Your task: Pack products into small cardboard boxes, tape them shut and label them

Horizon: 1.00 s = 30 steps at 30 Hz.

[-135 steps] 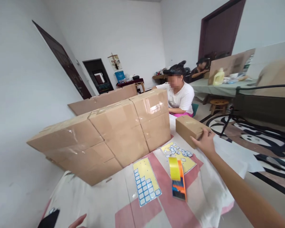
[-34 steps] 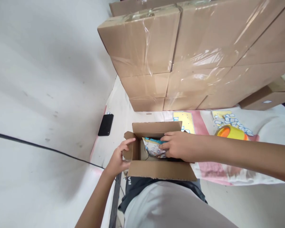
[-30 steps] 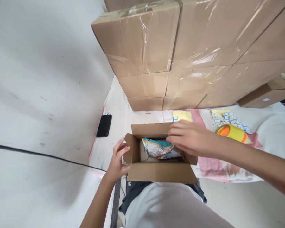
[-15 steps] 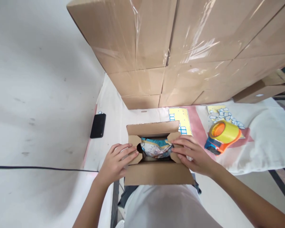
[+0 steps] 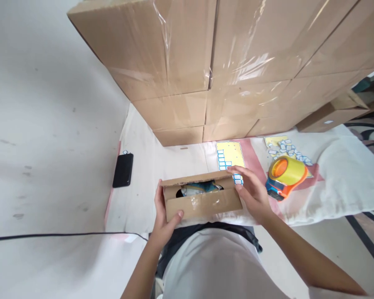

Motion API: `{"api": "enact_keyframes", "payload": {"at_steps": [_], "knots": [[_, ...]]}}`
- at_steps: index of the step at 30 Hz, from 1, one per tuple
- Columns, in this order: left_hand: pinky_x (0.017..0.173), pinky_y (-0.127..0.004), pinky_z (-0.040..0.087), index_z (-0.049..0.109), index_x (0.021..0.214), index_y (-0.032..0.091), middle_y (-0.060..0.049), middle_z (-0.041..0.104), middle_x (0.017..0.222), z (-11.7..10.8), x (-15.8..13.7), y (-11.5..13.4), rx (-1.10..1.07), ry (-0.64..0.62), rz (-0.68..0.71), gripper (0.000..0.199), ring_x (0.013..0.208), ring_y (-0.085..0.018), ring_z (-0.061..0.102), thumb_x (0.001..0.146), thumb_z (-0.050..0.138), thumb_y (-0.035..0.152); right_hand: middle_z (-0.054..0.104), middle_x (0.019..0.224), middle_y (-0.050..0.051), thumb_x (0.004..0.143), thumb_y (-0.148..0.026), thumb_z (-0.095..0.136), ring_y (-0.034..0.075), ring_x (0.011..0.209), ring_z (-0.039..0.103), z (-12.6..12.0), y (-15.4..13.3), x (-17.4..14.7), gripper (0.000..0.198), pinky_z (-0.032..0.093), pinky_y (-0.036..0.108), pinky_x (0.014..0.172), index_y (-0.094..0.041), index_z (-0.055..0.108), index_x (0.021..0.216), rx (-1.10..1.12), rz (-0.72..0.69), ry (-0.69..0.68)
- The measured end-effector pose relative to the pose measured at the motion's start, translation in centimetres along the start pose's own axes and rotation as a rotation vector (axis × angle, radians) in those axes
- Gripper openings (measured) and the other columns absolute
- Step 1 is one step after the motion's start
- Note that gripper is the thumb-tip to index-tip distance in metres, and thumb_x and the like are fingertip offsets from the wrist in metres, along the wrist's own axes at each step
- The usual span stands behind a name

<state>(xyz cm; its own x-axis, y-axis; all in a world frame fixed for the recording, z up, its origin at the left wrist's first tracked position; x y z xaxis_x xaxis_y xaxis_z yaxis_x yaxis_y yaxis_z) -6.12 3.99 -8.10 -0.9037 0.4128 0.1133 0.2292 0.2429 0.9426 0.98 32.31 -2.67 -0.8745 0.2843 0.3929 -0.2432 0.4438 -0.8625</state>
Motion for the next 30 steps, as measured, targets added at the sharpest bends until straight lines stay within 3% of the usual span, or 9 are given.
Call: {"api": "enact_keyframes", "payload": {"at_steps": [3, 5, 8, 12, 16, 18, 20, 24, 30], "knots": [[0.119, -0.056, 0.038, 0.012, 0.157, 0.032, -0.013, 0.005, 0.172, -0.2, 0.1, 0.5, -0.02, 0.016, -0.01, 0.077, 0.156, -0.032, 0.021, 0.095, 0.056, 0.04, 0.075, 0.104, 0.006, 0.09, -0.014, 0.06, 0.029, 0.115, 0.066, -0.2, -1.4, -0.4, 0.032, 0.042, 0.056, 0.106, -0.027, 0.064, 0.119, -0.224, -0.293, -0.098], [0.118, -0.057, 0.038, 0.033, 0.15, 0.032, -0.01, 0.017, 0.17, -0.6, 0.3, 1.8, 0.126, 0.041, 0.036, 0.057, 0.154, -0.032, 0.025, 0.097, 0.052, 0.031, 0.077, 0.1, 0.004, 0.085, -0.011, 0.063, 0.03, 0.113, 0.066, -0.1, -1.6, -1.0, 0.029, 0.04, 0.057, 0.104, -0.026, 0.067, 0.11, -0.363, -0.413, -0.159], [0.123, -0.058, 0.025, 0.057, 0.135, 0.031, -0.003, 0.045, 0.158, 0.9, 0.3, 6.3, 0.579, -0.015, 0.334, 0.043, 0.154, -0.029, 0.026, 0.095, 0.05, 0.017, 0.078, 0.107, 0.005, 0.083, -0.012, 0.064, 0.032, 0.116, 0.063, -0.1, -1.6, -1.3, 0.028, 0.043, 0.054, 0.099, -0.025, 0.068, 0.108, -0.448, -0.414, -0.177], [0.124, -0.049, 0.022, 0.047, 0.148, 0.023, -0.002, 0.055, 0.152, 6.1, -0.5, 9.0, 0.907, -0.32, 0.594, 0.056, 0.148, -0.03, 0.038, 0.094, 0.058, 0.03, 0.077, 0.107, 0.005, 0.086, -0.013, 0.062, 0.033, 0.117, 0.062, -0.9, -2.3, -1.6, 0.029, 0.043, 0.056, 0.099, -0.027, 0.066, 0.111, -0.552, -0.356, -0.157], [0.122, -0.044, 0.028, 0.043, 0.151, 0.023, 0.001, 0.049, 0.156, 7.5, 0.1, 8.6, 0.996, -0.286, 0.578, 0.057, 0.147, -0.027, 0.04, 0.094, 0.052, 0.02, 0.068, 0.11, 0.011, 0.084, -0.023, 0.069, 0.038, 0.117, 0.059, -8.8, -1.0, -3.2, 0.03, 0.043, 0.064, 0.102, -0.025, 0.063, 0.114, -0.767, -0.141, 0.379], [0.119, -0.043, 0.033, 0.039, 0.154, 0.023, -0.002, 0.045, 0.158, 7.5, 0.7, 8.0, 1.022, -0.277, 0.551, 0.062, 0.146, -0.025, 0.042, 0.094, 0.051, 0.018, 0.06, 0.123, 0.016, 0.08, -0.032, 0.076, 0.04, 0.12, 0.057, -14.1, 2.1, -5.7, 0.045, 0.048, 0.062, 0.099, -0.023, 0.058, 0.121, -0.756, 0.116, 0.7], [0.116, -0.043, 0.038, 0.035, 0.155, 0.021, -0.005, 0.043, 0.159, 7.2, 1.5, 7.7, 1.048, -0.249, 0.532, 0.064, 0.144, -0.025, 0.046, 0.094, 0.052, 0.023, 0.058, 0.126, 0.018, 0.078, -0.037, 0.079, 0.038, 0.115, 0.061, -17.6, 6.6, -8.2, 0.053, 0.056, 0.054, 0.09, -0.023, 0.055, 0.123, -0.569, 0.379, 0.827], [0.114, -0.043, 0.041, 0.026, 0.159, 0.019, -0.007, 0.047, 0.157, 7.1, 2.6, 7.7, 1.065, -0.257, 0.564, 0.071, 0.141, -0.026, 0.049, 0.095, 0.055, 0.028, 0.073, 0.102, 0.013, 0.085, -0.036, 0.075, 0.03, 0.093, 0.073, -17.6, 12.8, -8.7, 0.031, 0.062, 0.036, 0.073, -0.024, 0.063, 0.111, -0.038, 0.527, 0.493], [0.11, -0.044, 0.046, 0.004, 0.162, 0.014, -0.01, 0.053, 0.152, 6.5, 2.9, 7.7, 1.006, -0.288, 0.546, 0.082, 0.138, -0.026, 0.053, 0.098, 0.052, 0.034, 0.076, 0.097, 0.009, 0.083, -0.052, 0.073, 0.03, 0.086, 0.073, -16.1, 12.4, -7.5, 0.041, 0.06, 0.038, 0.071, -0.02, 0.07, 0.108, -0.292, 0.618, 0.345]]}}
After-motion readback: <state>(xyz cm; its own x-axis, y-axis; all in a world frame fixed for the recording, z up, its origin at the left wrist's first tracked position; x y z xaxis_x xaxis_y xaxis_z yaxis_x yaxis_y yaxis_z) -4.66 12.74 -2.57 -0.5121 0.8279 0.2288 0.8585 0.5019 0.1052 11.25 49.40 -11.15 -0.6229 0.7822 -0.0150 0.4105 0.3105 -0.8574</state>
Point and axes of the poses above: each hand's wrist, its own x-axis towards the middle knuckle, its own z-axis out of the palm, y = z × x, the point moved 8 cm from there along x, towards the middle knuckle
